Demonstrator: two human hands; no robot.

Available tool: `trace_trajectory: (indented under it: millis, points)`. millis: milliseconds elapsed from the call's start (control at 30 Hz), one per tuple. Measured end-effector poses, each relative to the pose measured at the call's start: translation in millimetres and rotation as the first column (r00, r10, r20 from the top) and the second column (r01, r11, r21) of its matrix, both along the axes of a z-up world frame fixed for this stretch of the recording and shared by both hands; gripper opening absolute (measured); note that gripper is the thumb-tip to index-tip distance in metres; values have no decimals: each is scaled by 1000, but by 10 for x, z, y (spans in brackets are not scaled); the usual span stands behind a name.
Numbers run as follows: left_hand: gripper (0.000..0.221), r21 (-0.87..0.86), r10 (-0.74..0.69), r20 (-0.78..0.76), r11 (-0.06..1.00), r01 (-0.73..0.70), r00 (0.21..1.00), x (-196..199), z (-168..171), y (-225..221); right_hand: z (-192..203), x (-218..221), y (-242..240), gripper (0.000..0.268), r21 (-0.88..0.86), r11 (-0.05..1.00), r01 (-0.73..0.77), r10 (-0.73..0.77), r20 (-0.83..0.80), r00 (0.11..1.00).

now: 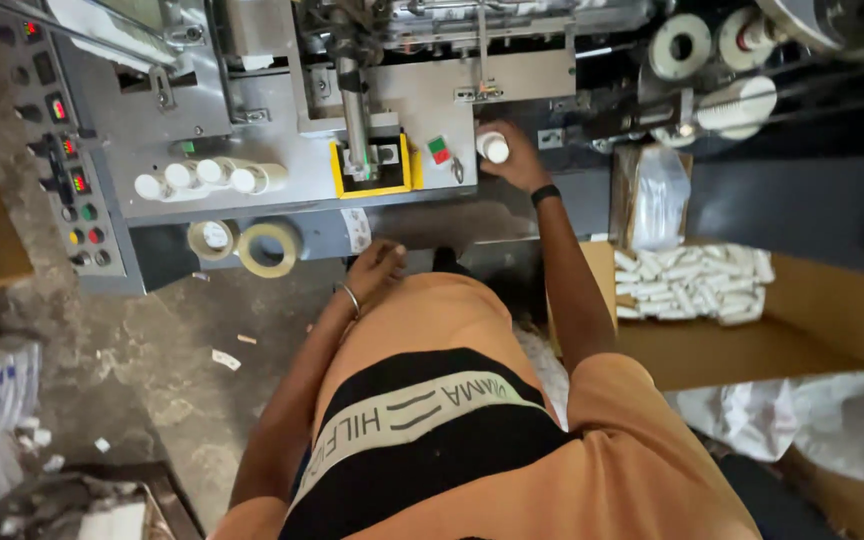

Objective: The recorder is packaging small white bottles into plastic bags and placing them into boxes in a manufacturing environment.

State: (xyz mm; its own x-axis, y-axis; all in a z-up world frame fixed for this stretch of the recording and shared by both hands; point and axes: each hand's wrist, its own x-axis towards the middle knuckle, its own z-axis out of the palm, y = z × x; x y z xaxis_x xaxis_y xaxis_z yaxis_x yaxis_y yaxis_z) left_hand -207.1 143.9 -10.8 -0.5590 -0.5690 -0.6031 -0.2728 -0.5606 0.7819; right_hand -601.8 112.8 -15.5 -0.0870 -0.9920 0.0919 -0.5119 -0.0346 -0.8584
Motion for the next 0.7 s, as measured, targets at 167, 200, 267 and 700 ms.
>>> trace_trajectory:
  millis: [167,200,267,700]
  points:
    - [34,107,118,80,986,-126,990,-270,480,228,-914,-253,-223,57,174,969,-174,138,199,970]
    - [34,77,141,74,986,-146,987,-295,458,288,-1209,-286,-290,54,270,952,-144,72,259,963]
    - [33,85,171,51,981,-174,984,-328,525,361,-1951,-407,-276,52,357,923,-144,69,214,974]
    - [46,-100,-15,-99,995,5,995,-602,618,-114,2041,439,625,53,232,967,-109,103,38,994]
